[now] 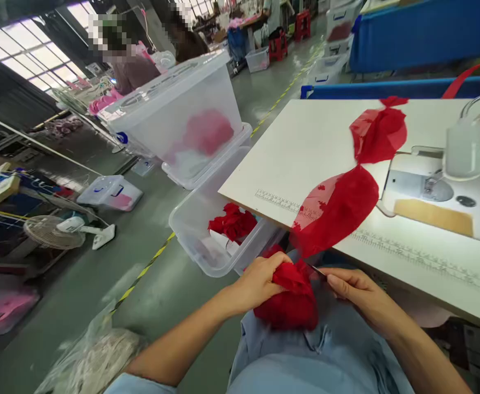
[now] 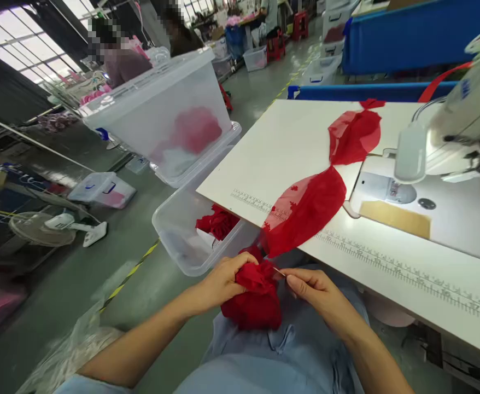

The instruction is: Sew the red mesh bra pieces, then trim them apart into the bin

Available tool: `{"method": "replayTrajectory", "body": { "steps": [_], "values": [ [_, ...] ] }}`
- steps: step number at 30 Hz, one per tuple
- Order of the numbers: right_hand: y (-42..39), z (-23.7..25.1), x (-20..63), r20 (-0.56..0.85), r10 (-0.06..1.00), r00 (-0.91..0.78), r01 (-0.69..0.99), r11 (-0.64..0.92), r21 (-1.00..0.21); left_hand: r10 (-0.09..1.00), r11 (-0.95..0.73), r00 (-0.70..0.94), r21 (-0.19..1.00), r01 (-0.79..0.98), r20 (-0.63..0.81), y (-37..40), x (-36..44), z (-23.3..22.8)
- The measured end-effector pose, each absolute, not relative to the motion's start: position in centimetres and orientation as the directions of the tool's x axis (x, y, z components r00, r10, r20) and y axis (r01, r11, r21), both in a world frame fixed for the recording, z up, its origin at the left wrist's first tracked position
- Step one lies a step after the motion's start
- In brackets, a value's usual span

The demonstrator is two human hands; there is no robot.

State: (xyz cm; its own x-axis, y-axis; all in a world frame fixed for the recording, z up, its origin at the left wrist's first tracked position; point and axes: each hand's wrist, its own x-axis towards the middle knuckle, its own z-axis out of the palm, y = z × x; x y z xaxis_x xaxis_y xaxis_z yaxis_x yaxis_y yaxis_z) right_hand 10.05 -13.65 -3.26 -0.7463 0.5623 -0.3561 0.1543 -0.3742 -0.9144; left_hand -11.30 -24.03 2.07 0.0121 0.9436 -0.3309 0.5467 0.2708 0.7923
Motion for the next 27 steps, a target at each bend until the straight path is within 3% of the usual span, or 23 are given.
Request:
{"method": "replayTrajectory", "body": {
  "steps": [6,13,18,20,24,27],
  "values": [
    [-14.0,-3.8,8.6,-0.421,0.525,-0.740,0.273,-0.338,-0.901,0.944,0.288,-0.020,0.792,0.538,-0.330,-25.6,-11.6,1.0],
    [-14.3,-3.5,7.5,-0.345,0.517,-0.783,0.203,-0.311,-0.928,0.936,0.276,0.031,0.789,0.549,-0.350,-25.9,-11.2,0.7],
    [-14.4,-4.4,8.1,-0.327,0.616,-0.717,0.207,-0.261,-0.943,0.913,0.134,0.265,0.840,0.525,-0.311,-24.6,-12.0,3.9],
    [-14.4,-4.8,8.4,-0.302,0.611,-0.732,0.205,-0.225,-0.953,0.909,0.047,0.350,0.891,0.452,-0.225,-21.8,-12.5,6.6],
    [-14.9,-4.6,8.3,-0.252,0.567,-0.785,0.197,-0.157,-0.968,0.946,-0.201,0.315,0.902,0.382,0.078,-11.0,-12.2,11.3],
    [-15.3,-4.2,8.3,-0.220,0.577,-0.787,0.225,-0.064,-0.972,0.972,-0.175,0.232,0.786,0.593,0.042,-2.2,-10.3,11.3]
  ]
}}
